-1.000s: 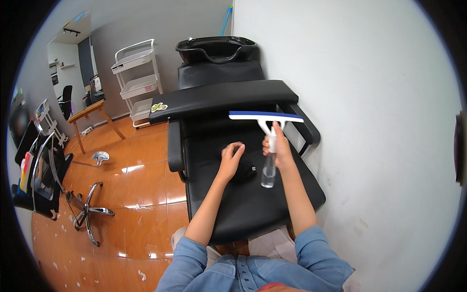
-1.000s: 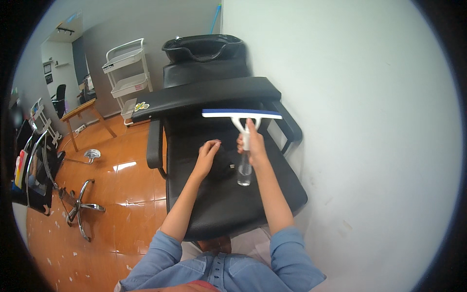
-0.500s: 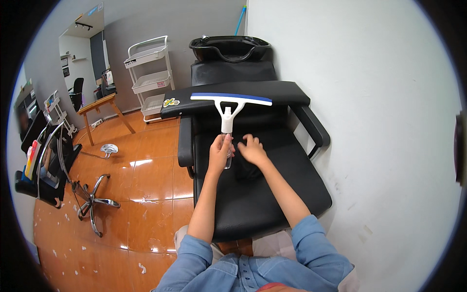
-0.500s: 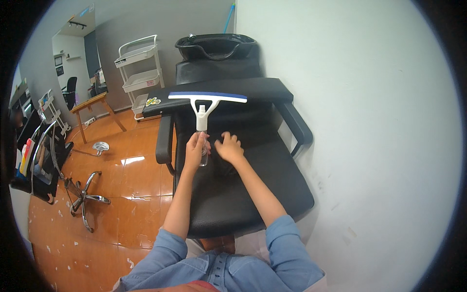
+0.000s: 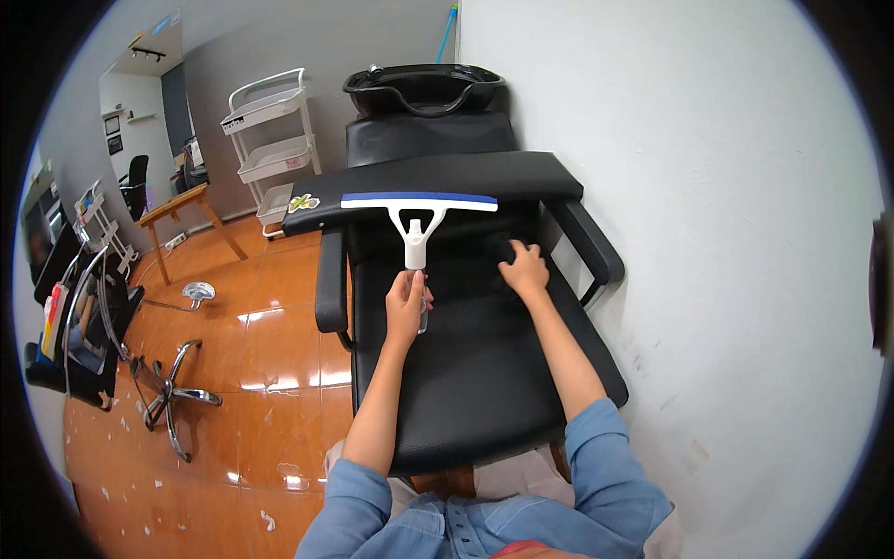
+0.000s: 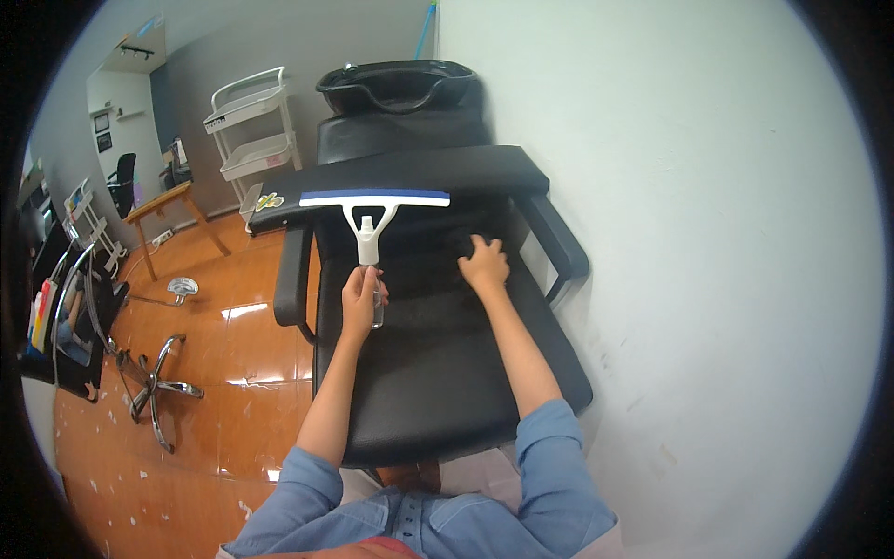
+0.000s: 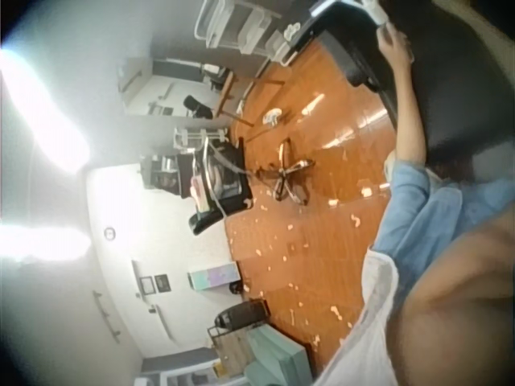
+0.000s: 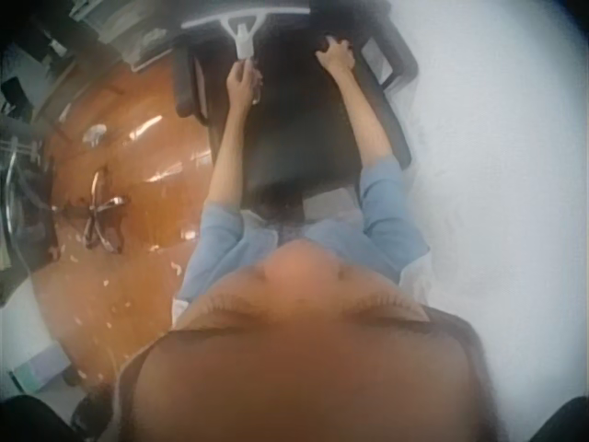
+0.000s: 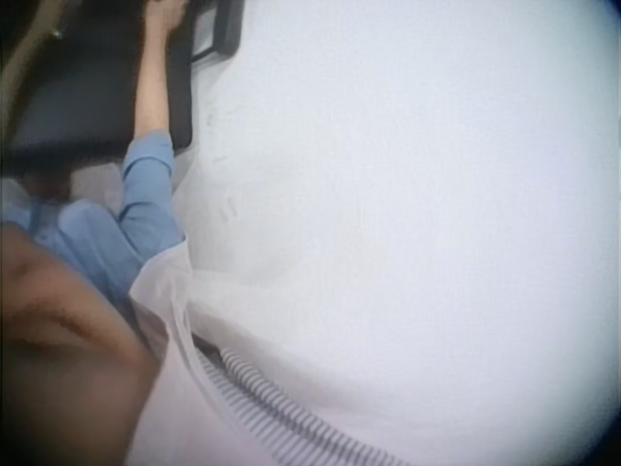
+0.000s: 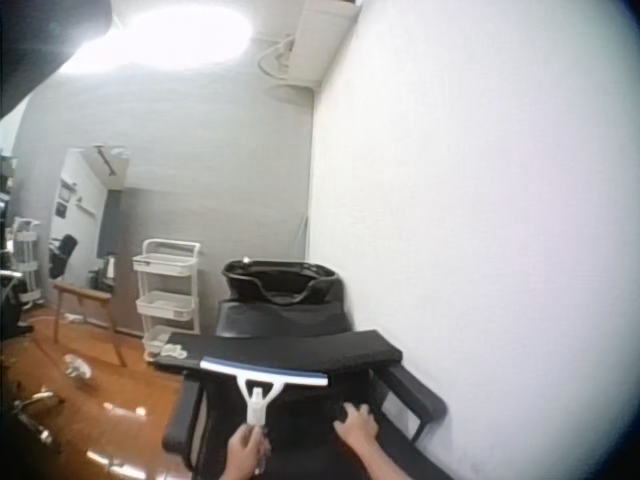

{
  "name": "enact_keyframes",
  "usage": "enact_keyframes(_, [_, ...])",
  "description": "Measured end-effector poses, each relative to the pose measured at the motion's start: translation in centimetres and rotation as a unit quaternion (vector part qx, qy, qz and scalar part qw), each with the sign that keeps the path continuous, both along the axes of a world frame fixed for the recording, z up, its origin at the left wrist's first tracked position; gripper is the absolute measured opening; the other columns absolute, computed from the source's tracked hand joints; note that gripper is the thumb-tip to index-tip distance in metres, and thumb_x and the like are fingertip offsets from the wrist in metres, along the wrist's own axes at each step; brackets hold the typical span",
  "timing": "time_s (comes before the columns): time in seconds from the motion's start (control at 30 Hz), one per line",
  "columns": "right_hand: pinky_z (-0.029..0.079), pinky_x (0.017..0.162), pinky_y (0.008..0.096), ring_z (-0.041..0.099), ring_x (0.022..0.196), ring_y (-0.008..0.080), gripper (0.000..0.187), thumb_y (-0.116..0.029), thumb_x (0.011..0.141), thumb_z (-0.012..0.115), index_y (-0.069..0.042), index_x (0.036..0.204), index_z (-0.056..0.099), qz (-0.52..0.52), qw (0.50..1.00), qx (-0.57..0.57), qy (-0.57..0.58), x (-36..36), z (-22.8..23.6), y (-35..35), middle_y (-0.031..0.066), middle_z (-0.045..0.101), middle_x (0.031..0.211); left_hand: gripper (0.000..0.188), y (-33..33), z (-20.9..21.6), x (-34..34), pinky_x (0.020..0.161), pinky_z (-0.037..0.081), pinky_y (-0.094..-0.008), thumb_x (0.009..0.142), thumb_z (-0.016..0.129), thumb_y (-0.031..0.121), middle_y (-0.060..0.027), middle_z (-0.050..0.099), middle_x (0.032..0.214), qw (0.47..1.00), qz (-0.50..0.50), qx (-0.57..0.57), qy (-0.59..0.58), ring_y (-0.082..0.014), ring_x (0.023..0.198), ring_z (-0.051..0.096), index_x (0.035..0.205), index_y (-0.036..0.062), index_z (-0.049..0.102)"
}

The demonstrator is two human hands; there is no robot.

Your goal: The person sprays a black salon chair with a liquid, wipes the surface with a cloth, and adjusts a detachable footrest part of the chair.

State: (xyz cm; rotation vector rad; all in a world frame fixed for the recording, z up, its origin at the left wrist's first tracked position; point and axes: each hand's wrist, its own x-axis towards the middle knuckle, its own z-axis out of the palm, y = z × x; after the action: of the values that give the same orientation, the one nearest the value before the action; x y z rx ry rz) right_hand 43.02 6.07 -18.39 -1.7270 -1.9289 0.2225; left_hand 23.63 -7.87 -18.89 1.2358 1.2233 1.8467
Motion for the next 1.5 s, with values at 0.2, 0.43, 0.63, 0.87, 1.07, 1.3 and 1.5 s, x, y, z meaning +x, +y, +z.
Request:
enact_keyframes(0.2, [0.052, 0.080, 0.0437, 0.056, 0.102, 0.0372, 0.049, -0.034, 0.074, 0.069, -0.022, 0.120, 0.058, -0.128, 0.979, 0.030, -0.158, 3.3, -2.7, 6.8, 0.0138, 0.047, 0.123, 0.033, 1.4, -2.3, 0.0, 0.050, 0.042, -0.0229, 0.098, 0.048, 0.033, -0.0040, 0.054, 0.065, 1.000, 0.015, -0.025, 0.012, -0.0086, 0.054, 0.051, 0.094, 0.0004, 0.054])
enact_keyframes(0.43, [0.054, 0.075, 0.0368, 0.060, 0.094, 0.0319, 0.034, -0.023, 0.079, 0.065, -0.013, 0.112, 0.063, -0.158, 0.952, 0.014, -0.263, -2.2, -5.7, 9.7, 0.0124, 0.050, 0.115, 0.033, 3.6, -3.4, 2.0, 0.050, 0.043, -0.0230, 0.097, 0.048, 0.033, -0.0038, 0.054, 0.065, 0.999, 0.025, -0.041, 0.002, -0.0083, 0.054, 0.051, 0.095, -0.0001, 0.054])
enact_keyframes(0.63, [0.053, 0.075, 0.0380, 0.059, 0.098, 0.0308, 0.045, -0.030, 0.070, 0.074, -0.018, 0.112, 0.064, 0.157, 0.968, 0.046, -0.189, -8.6, -4.6, 1.1, 0.0149, 0.052, 0.118, 0.031, 2.1, -3.7, -0.6, 0.050, 0.043, -0.0220, 0.096, 0.052, 0.029, -0.0035, 0.055, 0.065, 0.997, 0.046, -0.056, 0.000, -0.0068, 0.055, 0.052, 0.095, -0.0014, 0.057])
enact_keyframes(0.87, [0.053, 0.079, 0.0428, 0.057, 0.104, 0.0304, 0.045, -0.028, 0.071, 0.074, -0.025, 0.115, 0.064, 0.042, 0.982, 0.034, -0.183, -0.6, -3.9, 4.8, 0.0079, 0.049, 0.124, 0.034, 2.2, -3.1, -0.3, 0.051, 0.043, -0.0224, 0.097, 0.049, 0.033, -0.0037, 0.054, 0.065, 0.995, 0.057, -0.078, 0.024, -0.0081, 0.054, 0.051, 0.096, -0.0002, 0.055])
enact_keyframes(1.07, [0.055, 0.073, 0.0392, 0.060, 0.097, 0.0301, 0.034, -0.027, 0.075, 0.072, -0.021, 0.108, 0.065, -0.113, 0.976, 0.026, -0.186, 2.5, -4.3, 9.1, 0.0085, 0.050, 0.115, 0.032, 2.5, -3.2, 0.0, 0.050, 0.043, -0.0219, 0.097, 0.051, 0.032, -0.0030, 0.054, 0.066, 0.995, 0.077, -0.057, 0.019, -0.0072, 0.056, 0.051, 0.096, -0.0004, 0.056])
enact_keyframes(1.3, [0.056, 0.069, 0.0353, 0.062, 0.090, 0.0293, 0.035, -0.031, 0.072, 0.072, -0.013, 0.102, 0.065, -0.061, 0.972, 0.065, -0.216, -3.7, -5.4, 5.8, 0.0144, 0.051, 0.109, 0.030, 2.4, -2.9, 0.2, 0.049, 0.041, -0.0218, 0.094, 0.056, 0.030, -0.0016, 0.055, 0.063, 0.985, 0.135, -0.089, 0.053, -0.0061, 0.054, 0.051, 0.091, -0.0004, 0.058])
enact_keyframes(1.5, [0.054, 0.072, 0.0408, 0.063, 0.092, 0.0324, 0.038, -0.035, 0.077, 0.067, -0.010, 0.105, 0.064, 0.175, 0.969, 0.067, -0.163, -14.5, -5.4, -0.5, 0.0195, 0.057, 0.110, 0.030, 2.5, -2.9, 0.3, 0.053, 0.045, -0.0257, 0.091, 0.060, 0.031, -0.0063, 0.063, 0.066, 0.964, 0.215, -0.086, 0.131, -0.0117, 0.058, 0.060, 0.089, 0.0011, 0.061])
